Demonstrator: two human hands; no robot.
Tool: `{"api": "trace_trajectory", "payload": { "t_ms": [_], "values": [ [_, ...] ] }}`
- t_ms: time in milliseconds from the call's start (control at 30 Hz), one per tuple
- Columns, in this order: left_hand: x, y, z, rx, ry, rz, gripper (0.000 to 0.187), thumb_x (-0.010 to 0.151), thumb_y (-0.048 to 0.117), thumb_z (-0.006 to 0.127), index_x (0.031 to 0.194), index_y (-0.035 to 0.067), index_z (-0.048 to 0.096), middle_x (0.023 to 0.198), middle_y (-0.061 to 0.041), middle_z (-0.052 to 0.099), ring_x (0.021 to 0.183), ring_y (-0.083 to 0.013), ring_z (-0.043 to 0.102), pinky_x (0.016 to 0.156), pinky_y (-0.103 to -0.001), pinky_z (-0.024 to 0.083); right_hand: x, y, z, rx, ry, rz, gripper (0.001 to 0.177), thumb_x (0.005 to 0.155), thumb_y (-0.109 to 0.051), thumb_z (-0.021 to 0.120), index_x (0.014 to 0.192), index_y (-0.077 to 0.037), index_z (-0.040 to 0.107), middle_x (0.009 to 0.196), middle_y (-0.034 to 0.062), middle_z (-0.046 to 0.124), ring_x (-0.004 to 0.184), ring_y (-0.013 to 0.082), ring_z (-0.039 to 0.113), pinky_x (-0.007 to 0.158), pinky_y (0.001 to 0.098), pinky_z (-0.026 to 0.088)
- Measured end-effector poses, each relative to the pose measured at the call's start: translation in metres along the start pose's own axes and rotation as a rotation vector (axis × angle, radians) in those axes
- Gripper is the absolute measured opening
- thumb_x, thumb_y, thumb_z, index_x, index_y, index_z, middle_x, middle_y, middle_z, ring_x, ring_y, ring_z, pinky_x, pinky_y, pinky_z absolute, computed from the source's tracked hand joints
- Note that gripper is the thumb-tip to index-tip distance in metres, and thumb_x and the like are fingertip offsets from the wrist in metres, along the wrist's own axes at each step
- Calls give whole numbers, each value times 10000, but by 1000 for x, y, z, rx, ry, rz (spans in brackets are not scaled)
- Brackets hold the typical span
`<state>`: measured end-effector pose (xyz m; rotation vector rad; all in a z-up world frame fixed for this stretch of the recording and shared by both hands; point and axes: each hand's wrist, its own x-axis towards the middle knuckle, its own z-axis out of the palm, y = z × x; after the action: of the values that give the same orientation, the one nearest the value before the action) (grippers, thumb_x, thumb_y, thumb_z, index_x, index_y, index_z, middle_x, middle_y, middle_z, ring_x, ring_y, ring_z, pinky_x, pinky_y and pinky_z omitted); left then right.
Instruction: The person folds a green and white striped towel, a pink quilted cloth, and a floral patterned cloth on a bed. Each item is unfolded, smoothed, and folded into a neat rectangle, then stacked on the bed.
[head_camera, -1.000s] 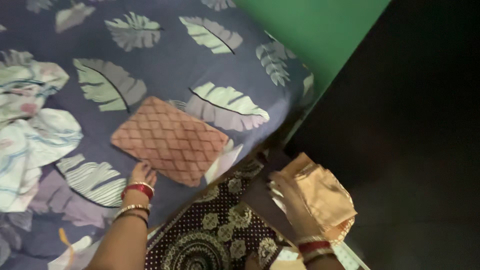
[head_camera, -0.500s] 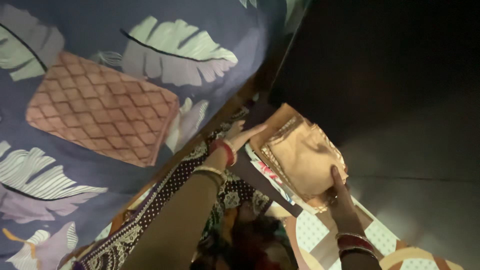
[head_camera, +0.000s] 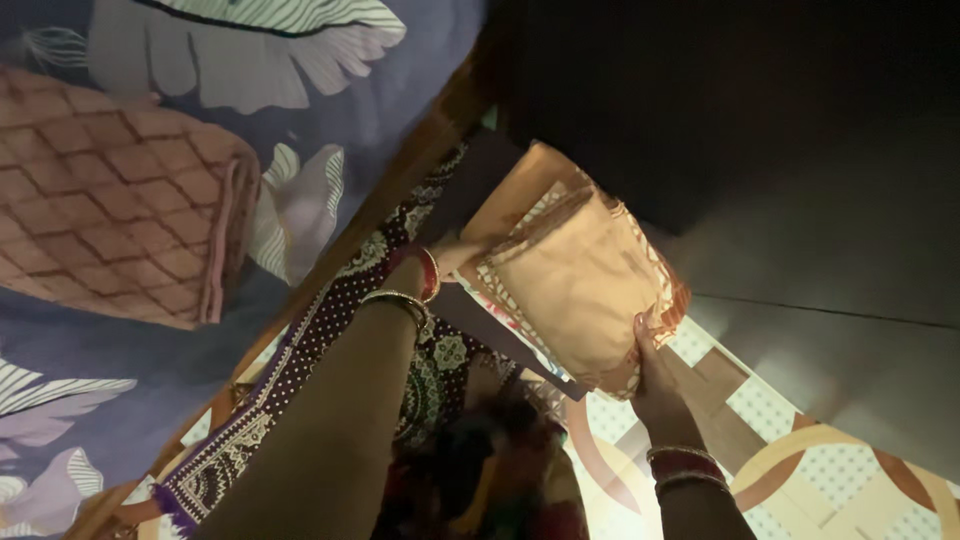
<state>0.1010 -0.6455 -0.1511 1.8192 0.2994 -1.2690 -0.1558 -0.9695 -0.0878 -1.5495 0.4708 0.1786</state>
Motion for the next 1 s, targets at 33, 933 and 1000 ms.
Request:
{"api": "trace_trajectory", "payload": {
  "t_ms": [33, 933, 1000],
  "values": [
    [-1, 7, 2, 12, -28, -10, 947, 796, 740, 643, 1496, 121, 487, 1499, -116, 574, 1378, -246, 543, 1096, -403, 442, 9, -4, 5, 294, 152, 328, 606, 1028, -317, 565, 1569, -83, 425, 1462, 141, 583, 1311, 252, 561, 1072, 379, 461],
    [-99, 30, -29, -387, -284, 209, 608, 923, 435, 625, 1408, 70, 582, 1222, -95, 722, 1050, -183, 710, 904, -349, 590, -27, -95, 49, 814, 87, 447, 664, 952, -437, 589, 1486, -54, 492, 1456, 140, 589, 1289, 278, 586, 1068, 429, 482],
    [-119, 29, -46, -376, -158, 133, 596, 928, 433, 622, 1387, 53, 625, 1172, -92, 740, 1002, -197, 710, 849, -368, 577, -27, -116, 63, 814, 62, 439, 658, 951, -435, 596, 1477, -52, 499, 1447, 137, 594, 1278, 279, 589, 1061, 436, 482]
  ]
}}
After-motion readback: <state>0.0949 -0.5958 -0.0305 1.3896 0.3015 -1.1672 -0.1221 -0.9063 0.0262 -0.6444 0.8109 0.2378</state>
